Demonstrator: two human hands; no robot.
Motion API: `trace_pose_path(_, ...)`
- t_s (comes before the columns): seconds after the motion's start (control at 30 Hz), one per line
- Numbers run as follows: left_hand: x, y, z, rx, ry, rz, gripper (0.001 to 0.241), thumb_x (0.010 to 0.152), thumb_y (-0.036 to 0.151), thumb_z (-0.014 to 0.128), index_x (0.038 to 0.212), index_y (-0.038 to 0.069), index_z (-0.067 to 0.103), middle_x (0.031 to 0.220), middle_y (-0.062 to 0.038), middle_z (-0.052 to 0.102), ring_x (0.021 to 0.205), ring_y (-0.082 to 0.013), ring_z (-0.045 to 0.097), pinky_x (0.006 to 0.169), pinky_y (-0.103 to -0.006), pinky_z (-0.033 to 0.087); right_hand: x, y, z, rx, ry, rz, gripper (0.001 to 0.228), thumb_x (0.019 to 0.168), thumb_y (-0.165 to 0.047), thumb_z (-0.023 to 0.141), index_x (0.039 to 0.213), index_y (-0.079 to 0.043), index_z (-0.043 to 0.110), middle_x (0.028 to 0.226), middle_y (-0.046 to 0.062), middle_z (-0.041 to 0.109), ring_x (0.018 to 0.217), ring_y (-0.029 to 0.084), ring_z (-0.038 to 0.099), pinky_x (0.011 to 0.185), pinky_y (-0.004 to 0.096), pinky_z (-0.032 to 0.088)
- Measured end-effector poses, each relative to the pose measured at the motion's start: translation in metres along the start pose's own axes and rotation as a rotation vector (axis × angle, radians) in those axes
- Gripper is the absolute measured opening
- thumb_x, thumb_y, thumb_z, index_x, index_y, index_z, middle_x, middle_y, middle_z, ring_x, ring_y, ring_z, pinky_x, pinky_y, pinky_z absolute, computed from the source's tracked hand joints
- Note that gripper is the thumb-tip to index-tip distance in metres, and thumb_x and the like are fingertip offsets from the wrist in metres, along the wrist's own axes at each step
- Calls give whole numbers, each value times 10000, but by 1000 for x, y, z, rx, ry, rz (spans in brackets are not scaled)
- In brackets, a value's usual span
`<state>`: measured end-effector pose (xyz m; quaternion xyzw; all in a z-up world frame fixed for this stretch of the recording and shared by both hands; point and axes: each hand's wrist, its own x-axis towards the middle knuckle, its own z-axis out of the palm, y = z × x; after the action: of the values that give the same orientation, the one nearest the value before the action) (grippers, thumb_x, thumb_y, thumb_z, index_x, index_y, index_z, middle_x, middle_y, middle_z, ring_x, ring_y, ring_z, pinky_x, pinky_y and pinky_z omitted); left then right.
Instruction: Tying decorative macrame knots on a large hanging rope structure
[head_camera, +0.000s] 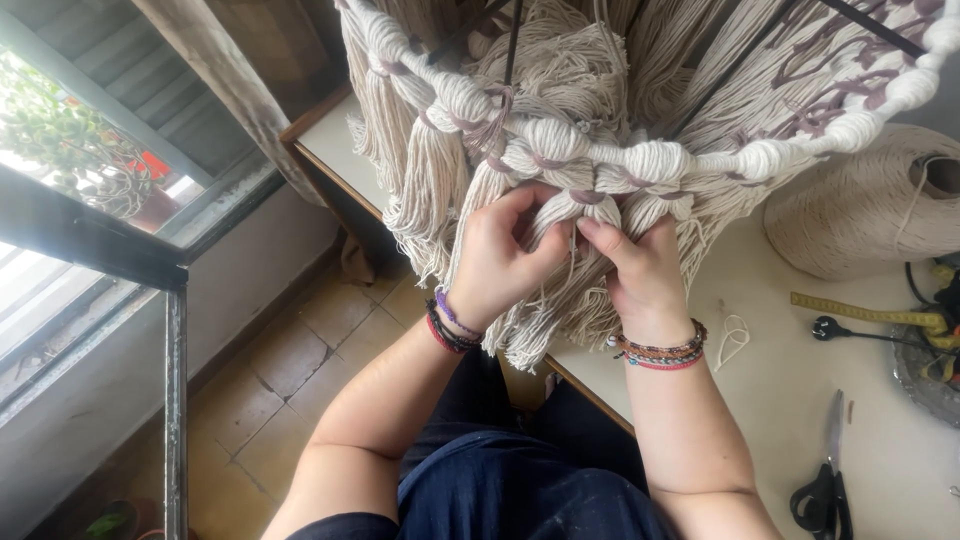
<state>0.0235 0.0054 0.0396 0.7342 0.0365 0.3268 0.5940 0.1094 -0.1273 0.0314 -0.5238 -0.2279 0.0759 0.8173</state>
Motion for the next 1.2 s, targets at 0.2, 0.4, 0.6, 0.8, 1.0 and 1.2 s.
trace_pose_path(0.2, 0, -1, 0, 14, -10, -21, 209, 752, 197, 730, 906, 57, 709, 621, -133, 614, 638, -178, 655, 544, -319, 540, 1, -3, 5, 4, -15, -7, 319, 764, 0, 867, 1001, 70, 665, 812, 172, 664, 694, 234, 698, 505, 372, 596)
trace_pose_path(0.4, 3, -7, -4, -190, -111, -65, 206, 805, 128, 681, 973, 9, 687, 710, -183, 620, 783, -220, 659, 668, -387, 551, 2, 5, -10, 22, -83, 31, 308, 803, -16, 805, 1062, 62, 658, 903, 121, 685, 803, 198, 684, 585, 394, 599)
trace_pose_path(0.6, -7, -7, -12, -510, -314, -119, 253, 965, 89, 610, 1193, 7, 539, 649, -81, 661, 626, -150, 671, 601, -270, 501, -9, -8, -11, -105, -247, 58, 268, 840, -101, 770, 1063, -12, 651, 799, 96, 667, 628, 146, 643, 553, 343, 610)
trace_pose_path(0.8, -49, -80, -28, 68, -217, -171, 251, 911, 186, 709, 1113, 36, 722, 908, -196, 767, 902, -404, 745, 803, -452, 576, -62, 29, -49, -271, -262, 72, 187, 930, -111, 718, 825, 18, 632, 462, 51, 540, 348, 126, 555, 373, 250, 447)
trace_pose_path(1.0, -93, -140, -83, 446, 37, -260, 273, 830, 104, 689, 1084, 192, 736, 846, -115, 767, 858, -389, 736, 766, -428, 566, -106, 42, -86, -457, -179, 99, 162, 866, -109, 764, 828, 26, 682, 383, 36, 511, 282, 96, 505, 339, 228, 431)
trace_pose_path(1.2, -97, -121, -93, 821, 183, 129, 617, 685, 87, 736, 1277, 120, 565, 1166, -91, 610, 1051, -297, 616, 941, -397, 430, -104, 14, -89, -739, -98, 45, 198, 812, -194, 797, 798, -15, 713, 419, 105, 572, 355, 171, 576, 403, 309, 460)
